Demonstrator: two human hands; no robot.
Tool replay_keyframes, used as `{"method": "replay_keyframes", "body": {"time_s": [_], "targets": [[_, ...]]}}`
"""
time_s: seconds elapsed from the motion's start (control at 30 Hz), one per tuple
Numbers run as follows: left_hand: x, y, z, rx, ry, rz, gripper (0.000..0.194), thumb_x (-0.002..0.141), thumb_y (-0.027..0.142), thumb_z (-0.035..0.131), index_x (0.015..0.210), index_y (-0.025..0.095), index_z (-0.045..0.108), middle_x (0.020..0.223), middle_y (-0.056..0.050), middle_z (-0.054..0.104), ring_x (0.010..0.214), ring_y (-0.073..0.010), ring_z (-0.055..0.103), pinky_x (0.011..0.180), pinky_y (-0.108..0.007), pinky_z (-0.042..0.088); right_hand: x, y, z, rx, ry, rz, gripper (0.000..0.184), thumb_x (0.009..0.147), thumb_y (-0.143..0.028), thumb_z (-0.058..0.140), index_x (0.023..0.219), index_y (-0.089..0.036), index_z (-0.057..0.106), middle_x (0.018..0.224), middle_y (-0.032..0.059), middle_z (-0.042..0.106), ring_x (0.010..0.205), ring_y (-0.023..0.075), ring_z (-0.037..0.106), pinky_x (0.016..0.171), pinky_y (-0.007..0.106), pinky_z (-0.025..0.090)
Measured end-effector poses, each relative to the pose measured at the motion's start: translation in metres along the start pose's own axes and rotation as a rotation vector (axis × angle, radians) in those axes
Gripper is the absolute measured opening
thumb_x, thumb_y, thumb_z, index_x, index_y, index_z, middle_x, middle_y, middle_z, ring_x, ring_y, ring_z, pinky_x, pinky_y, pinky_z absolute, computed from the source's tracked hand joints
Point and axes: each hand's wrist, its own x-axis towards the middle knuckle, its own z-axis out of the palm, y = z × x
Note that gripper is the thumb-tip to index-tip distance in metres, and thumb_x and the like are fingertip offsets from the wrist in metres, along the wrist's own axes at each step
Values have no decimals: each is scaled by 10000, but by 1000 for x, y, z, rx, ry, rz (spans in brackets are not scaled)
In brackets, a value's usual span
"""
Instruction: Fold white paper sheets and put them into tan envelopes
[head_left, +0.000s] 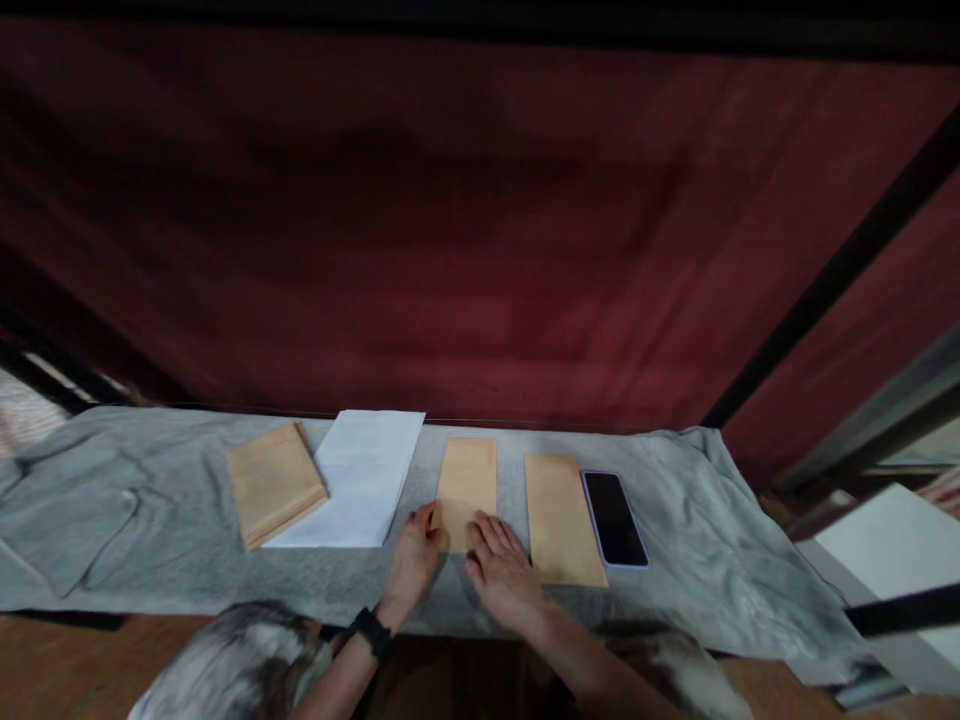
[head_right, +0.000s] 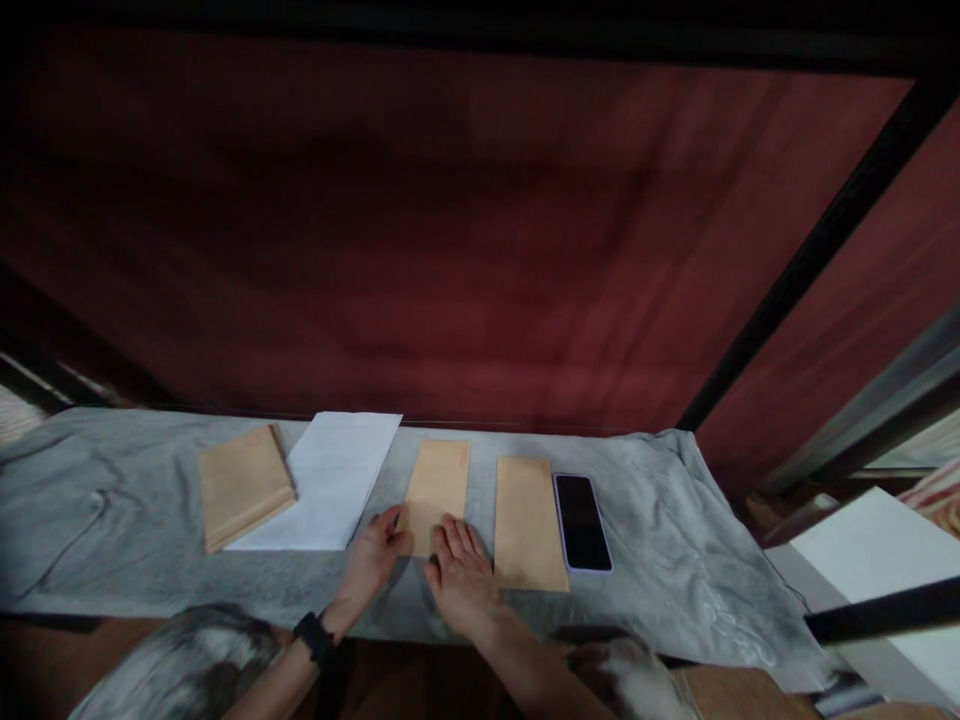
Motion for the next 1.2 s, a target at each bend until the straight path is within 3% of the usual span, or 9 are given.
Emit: {"method": "replay_keyframes", "body": {"time_s": [0.13, 0.27, 0.37, 0.5, 0.67, 0.9, 1.07, 1.2], "targets": [[1, 5, 6, 185, 73, 235, 369, 900, 160, 437, 1219, 155, 622, 1164, -122, 639, 1086, -230, 609, 980, -383, 467, -13, 10, 18, -297, 50, -130, 653, 973, -403, 514, 1538, -155, 301, 1601, 110, 288, 1477, 236, 275, 1220, 424, 255], [31, 23, 33, 170, -37, 501, 423, 984, 313, 401, 1371, 201, 532, 1488, -108, 478, 1401, -237, 396, 1151, -415, 331, -13, 11, 22, -322, 55, -111, 639, 973, -465, 502, 1504, -134, 375, 1562, 137, 370, 1458, 256, 319, 1214, 441, 271], [66, 32, 51, 233, -117, 543, 492, 988, 393, 401, 1433, 199, 478, 1540, -121, 428, 1458, -282, 311, 1193, -495, 228, -10, 8, 19, -278, 12, -101, 644, 968, -479, 503, 1499, -135, 385, 1539, 153, 406, 1448, 281, 336, 1206, 471, 279], [106, 35, 64, 274, -144, 566, 502, 996, 406, 364, 1469, 256, 440, 1558, -78, 409, 1475, -281, 282, 1207, -527, 147, -8, 5, 12, -247, -20, -111, 664, 962, -461, 520, 1532, -182, 323, 1582, 139, 325, 1464, 292, 301, 1204, 494, 273], [130, 38, 69, 306, -156, 598, 520, 998, 413, 355, 1491, 258, 412, 1569, -60, 390, 1481, -261, 269, 1218, -492, 115, -10, 5, 9, -244, -23, -114, 665, 962, -457, 526, 1546, -243, 294, 1612, 114, 251, 1470, 295, 285, 1204, 487, 266], [104, 26, 51, 271, -258, 728, 510, 1012, 427, 368, 1503, 289, 384, 1574, -16, 380, 1490, -210, 249, 1231, -446, 104, 0, 11, -11, -161, -164, -114, 628, 907, -431, 631, 1477, -257, 432, 1593, 122, 312, 1453, 298, 320, 1186, 483, 288], [69, 18, 31, 255, -349, 752, 494, 1022, 397, 367, 1506, 296, 367, 1584, -6, 357, 1487, -189, 257, 1235, -434, 133, 12, 13, -40, 23, -225, -149, 454, 900, -169, 543, 1341, -267, 593, 1457, 33, 542, 1373, 201, 451, 1181, 388, 314], [45, 13, 20, 283, -379, 738, 502, 1035, 371, 331, 1529, 287, 300, 1595, -4, 325, 1486, -182, 257, 1237, -435, 151, 15, 16, -45, 176, -205, -151, 410, 888, -111, 473, 1194, -272, 693, 1290, 2, 675, 1244, 173, 575, 1110, 336, 402]]}}
